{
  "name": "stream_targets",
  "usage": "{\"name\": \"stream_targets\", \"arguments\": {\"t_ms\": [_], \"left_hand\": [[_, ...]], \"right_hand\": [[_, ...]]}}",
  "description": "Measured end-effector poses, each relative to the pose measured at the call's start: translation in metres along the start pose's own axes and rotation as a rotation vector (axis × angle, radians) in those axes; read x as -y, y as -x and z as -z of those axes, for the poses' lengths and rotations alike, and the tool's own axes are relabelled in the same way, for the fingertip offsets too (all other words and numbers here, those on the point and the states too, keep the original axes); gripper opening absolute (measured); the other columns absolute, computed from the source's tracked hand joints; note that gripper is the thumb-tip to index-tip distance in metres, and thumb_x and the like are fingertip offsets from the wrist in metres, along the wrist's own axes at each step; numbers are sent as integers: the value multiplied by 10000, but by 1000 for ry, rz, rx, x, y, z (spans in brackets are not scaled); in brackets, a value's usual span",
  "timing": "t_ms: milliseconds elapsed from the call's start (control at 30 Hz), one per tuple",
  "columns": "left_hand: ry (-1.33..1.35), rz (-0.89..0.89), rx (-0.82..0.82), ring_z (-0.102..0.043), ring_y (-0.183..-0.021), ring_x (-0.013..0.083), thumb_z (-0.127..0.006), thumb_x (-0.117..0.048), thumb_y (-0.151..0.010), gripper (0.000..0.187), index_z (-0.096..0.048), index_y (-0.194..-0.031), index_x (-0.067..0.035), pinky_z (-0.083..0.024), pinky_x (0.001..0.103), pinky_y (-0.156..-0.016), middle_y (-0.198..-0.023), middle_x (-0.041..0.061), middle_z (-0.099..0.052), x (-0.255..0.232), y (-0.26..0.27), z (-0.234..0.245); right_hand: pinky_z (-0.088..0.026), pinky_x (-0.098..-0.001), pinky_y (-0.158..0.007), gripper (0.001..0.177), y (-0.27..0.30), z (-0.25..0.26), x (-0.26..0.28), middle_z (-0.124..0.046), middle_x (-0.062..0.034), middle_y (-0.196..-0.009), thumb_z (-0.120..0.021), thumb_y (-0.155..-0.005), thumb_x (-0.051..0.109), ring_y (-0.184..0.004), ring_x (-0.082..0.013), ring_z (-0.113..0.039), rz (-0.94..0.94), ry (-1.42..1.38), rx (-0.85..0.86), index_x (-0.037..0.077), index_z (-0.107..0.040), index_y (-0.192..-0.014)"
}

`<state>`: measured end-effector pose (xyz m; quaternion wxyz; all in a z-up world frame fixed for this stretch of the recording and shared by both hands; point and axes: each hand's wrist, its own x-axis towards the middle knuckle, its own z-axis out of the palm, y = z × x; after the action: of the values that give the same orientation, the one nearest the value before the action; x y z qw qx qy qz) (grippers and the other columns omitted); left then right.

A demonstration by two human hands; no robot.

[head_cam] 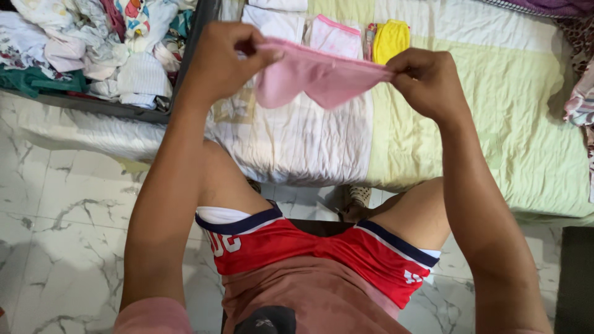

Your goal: The person sits cross-legged on a bed and folds several small garments, including a white shirt, a yellow cloth, and pink items. They smooth each item, fold it into a compact rectangle, and place it on a growing stack on the bed.

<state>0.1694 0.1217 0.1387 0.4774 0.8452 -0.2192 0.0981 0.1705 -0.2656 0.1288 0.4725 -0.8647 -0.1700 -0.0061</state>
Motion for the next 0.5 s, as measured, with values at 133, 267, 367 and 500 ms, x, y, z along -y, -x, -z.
{"name": "stream_targets", "arguments": {"t_ms": [133, 267, 367, 500], "left_hand": [[119, -26, 118, -605, -751, 53, -875, -126, -913, 257, -649, -902, -4, -521, 247, -682, -806, 8, -655, -15, 20, 11], [333, 98, 230, -533, -750, 24, -800, -65, -954, 219, -586, -978, -32, -460, 233, -647, -813, -49, -576, -12, 30, 13], [424, 79, 288, -493, -782, 26, -731, 4, -978, 186, -566, -1054, -36, -419, 244, -663, -871, -61, -535, -3, 22, 7], [322, 120, 254, -460, -760, 59, -675, 69, -959, 175, -566, -1053, -31, -396, 270, -650, -830, -11, -507, 13, 0, -11]], "right_hand": [[-575, -254, -790, 67, 19, 11, 29, -734, -82, -1001, -767, -942, -77, -903, -122, -693, 71, 8, 37, -46, -745, -997], [-577, -240, -817, 94, 31, 19, 43, -720, -76, -975, -806, -978, -45, -899, -103, -684, -1, -238, 38, -59, -716, -1002], [-599, -244, -805, 138, 25, 19, 39, -718, -89, -927, -823, -989, -50, -868, -107, -700, -6, -238, 6, -75, -687, -984], [-582, -251, -713, 169, -1, 3, 19, -701, -101, -925, -831, -971, -30, -833, -117, -676, -61, -121, -58, -74, -697, -1066]]}}
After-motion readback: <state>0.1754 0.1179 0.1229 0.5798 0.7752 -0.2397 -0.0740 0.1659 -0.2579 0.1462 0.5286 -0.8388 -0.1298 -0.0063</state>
